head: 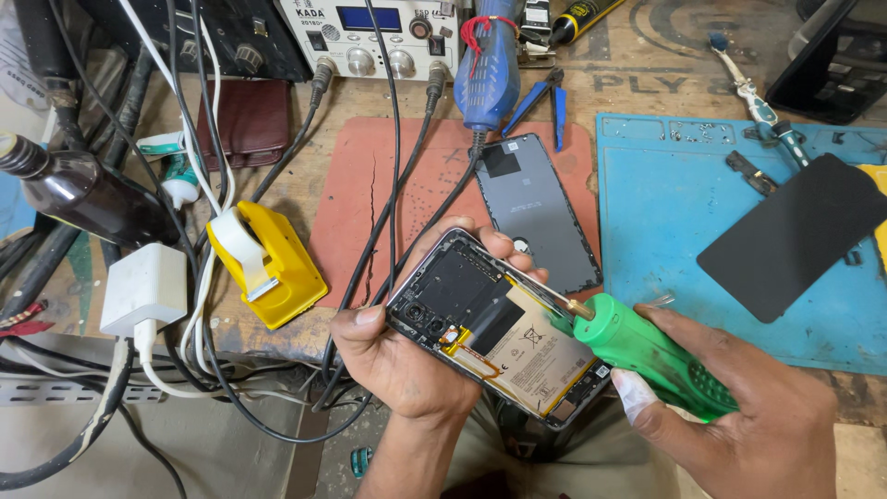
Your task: The person uses a green screwdriver to remove screws from the internal frame of a disassembled smartphone. They rotate the phone to access different screw locations around the battery and camera area while working at a cluttered electronics repair bench.
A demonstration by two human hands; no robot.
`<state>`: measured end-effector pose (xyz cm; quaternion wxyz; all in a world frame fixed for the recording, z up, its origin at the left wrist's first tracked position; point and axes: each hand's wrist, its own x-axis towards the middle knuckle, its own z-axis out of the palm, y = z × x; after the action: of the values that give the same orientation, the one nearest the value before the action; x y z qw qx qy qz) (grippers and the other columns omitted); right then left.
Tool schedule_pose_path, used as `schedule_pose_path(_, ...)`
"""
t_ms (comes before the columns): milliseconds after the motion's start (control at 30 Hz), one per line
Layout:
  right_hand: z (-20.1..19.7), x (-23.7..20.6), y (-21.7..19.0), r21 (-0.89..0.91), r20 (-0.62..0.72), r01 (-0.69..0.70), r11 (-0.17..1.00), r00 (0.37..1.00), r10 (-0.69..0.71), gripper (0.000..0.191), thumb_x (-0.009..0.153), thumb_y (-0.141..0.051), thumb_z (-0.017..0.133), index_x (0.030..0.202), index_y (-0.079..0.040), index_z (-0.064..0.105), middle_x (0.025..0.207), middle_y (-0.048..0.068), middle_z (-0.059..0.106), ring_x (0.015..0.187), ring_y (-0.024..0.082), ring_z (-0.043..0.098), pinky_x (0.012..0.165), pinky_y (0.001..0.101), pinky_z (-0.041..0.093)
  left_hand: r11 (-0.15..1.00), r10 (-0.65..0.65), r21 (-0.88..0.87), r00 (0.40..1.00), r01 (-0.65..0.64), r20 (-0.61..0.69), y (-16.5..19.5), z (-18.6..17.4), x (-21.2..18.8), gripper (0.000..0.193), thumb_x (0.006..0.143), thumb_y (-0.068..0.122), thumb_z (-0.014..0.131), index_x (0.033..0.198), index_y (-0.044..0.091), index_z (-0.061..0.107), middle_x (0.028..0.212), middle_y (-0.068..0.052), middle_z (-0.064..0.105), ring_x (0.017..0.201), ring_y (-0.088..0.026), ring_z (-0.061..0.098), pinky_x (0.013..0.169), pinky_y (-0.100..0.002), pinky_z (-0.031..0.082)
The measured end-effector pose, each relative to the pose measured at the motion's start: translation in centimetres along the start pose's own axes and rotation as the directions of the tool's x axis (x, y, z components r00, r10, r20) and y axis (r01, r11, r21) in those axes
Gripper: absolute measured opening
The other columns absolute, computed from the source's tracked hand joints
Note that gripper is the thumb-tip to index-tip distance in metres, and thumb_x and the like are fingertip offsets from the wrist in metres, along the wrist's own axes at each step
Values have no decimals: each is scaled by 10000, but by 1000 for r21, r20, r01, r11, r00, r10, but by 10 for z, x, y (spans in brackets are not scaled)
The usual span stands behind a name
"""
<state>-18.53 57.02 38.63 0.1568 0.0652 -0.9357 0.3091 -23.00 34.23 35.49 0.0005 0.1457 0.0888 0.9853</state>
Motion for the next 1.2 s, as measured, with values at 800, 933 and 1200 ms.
schedule_pose_path(800,2,-12,5,-15,46,-186,982,981,187,609,701,-304,880,1248,-65,758,948,123,815,885,185,807,785,322,618,999,35,0,999,-35,-11,0,-4,3,870,843,507,482,1484,-81,481,1354,-306,601,1251,-479,597,1163,-647,436)
schedule_pose_path(933,1,-11,3,28,17,-134,991,991,134,602,708,-276,871,1250,-47,746,951,127,810,868,181,803,763,317,613,999,43,-2,999,-43,-26,-1,-4,3,868,840,507,473,1479,-80,481,1359,-304,599,1265,-472,593,1177,-655,423)
schedule_pose_path(1200,2,-9,7,-9,59,-207,978,977,207,646,686,-285,897,1264,-43,741,973,164,808,907,206,808,773,336,624,999,42,22,998,-41,-35,-1,-4,2,876,841,517,470,1488,-73,480,1366,-306,598,1270,-478,587,1177,-663,418)
